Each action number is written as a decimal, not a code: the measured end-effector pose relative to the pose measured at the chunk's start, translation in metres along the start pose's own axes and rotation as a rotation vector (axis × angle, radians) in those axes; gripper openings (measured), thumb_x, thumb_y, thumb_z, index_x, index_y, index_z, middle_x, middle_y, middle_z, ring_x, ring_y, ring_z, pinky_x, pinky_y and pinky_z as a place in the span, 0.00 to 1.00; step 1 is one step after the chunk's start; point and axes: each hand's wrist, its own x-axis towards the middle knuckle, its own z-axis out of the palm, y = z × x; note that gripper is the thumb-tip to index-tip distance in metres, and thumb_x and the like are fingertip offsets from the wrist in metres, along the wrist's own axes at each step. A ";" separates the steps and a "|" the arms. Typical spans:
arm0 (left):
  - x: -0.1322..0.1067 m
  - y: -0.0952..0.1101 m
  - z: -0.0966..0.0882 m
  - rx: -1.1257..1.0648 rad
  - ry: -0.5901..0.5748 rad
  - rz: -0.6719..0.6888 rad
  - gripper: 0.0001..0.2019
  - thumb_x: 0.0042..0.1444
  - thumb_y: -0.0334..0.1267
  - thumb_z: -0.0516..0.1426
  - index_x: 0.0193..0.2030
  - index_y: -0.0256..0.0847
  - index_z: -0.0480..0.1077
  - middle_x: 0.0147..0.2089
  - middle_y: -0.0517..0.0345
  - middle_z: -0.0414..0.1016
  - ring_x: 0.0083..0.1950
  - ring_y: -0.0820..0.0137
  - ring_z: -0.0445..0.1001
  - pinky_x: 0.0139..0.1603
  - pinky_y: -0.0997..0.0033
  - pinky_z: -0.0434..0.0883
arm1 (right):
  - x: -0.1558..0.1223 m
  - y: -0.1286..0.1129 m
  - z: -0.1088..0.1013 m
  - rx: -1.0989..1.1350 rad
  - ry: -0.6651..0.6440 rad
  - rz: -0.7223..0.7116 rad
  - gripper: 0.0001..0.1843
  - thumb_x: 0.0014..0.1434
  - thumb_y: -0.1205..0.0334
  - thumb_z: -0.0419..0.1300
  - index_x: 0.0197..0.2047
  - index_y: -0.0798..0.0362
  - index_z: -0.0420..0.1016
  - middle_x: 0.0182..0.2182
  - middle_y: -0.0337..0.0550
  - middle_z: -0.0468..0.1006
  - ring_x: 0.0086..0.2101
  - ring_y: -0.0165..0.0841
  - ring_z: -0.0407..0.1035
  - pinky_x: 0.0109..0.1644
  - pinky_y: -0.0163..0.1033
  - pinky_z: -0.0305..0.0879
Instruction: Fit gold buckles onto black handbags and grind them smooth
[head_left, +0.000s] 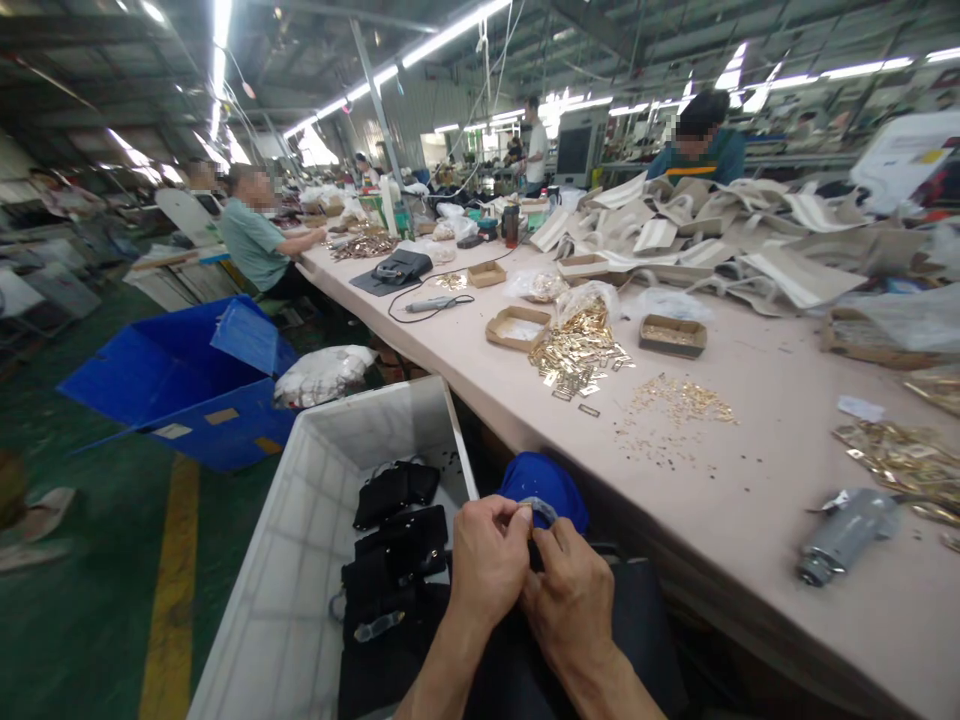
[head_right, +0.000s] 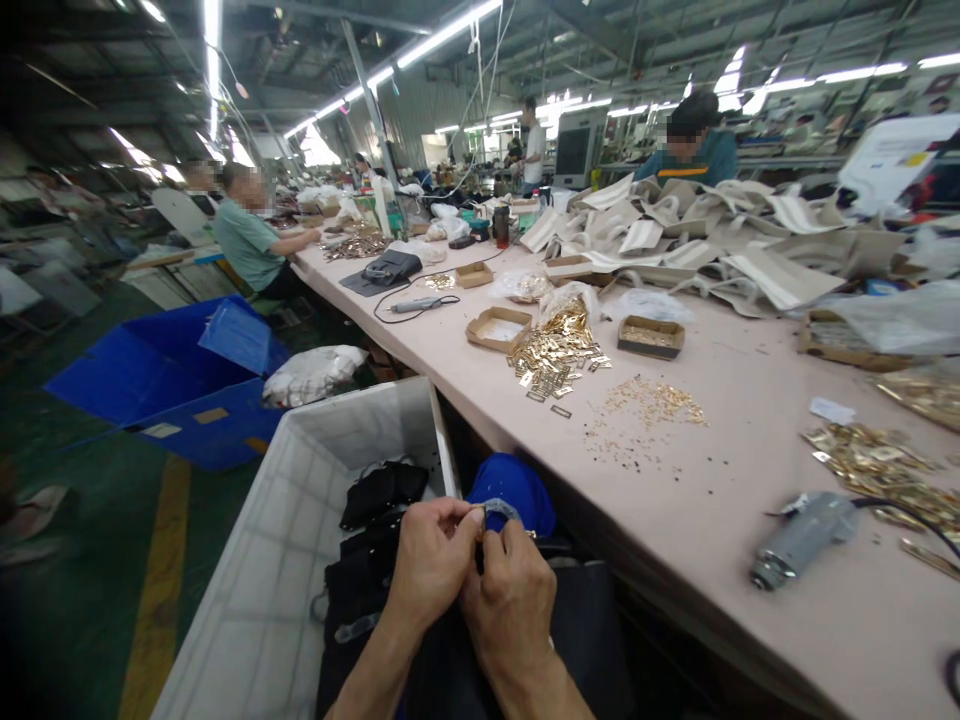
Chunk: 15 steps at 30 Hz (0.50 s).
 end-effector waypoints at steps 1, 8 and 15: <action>-0.002 0.005 0.000 0.088 0.021 0.037 0.10 0.59 0.38 0.60 0.31 0.39 0.83 0.30 0.50 0.84 0.32 0.62 0.80 0.35 0.68 0.70 | -0.001 0.001 0.000 0.013 0.003 -0.006 0.21 0.74 0.60 0.48 0.31 0.53 0.74 0.27 0.45 0.70 0.25 0.34 0.62 0.30 0.39 0.52; -0.008 0.022 0.004 0.382 0.048 0.109 0.10 0.61 0.36 0.60 0.35 0.41 0.84 0.34 0.46 0.85 0.36 0.61 0.83 0.39 0.69 0.70 | -0.008 0.003 0.003 0.116 0.026 0.010 0.18 0.73 0.64 0.49 0.33 0.54 0.74 0.28 0.45 0.69 0.27 0.34 0.62 0.32 0.39 0.54; -0.004 0.024 -0.002 0.525 -0.026 0.145 0.14 0.62 0.36 0.58 0.25 0.40 0.78 0.29 0.47 0.82 0.30 0.64 0.78 0.33 0.69 0.62 | -0.010 0.000 0.005 0.141 0.071 -0.003 0.16 0.72 0.67 0.51 0.32 0.54 0.73 0.27 0.44 0.67 0.28 0.35 0.62 0.33 0.40 0.55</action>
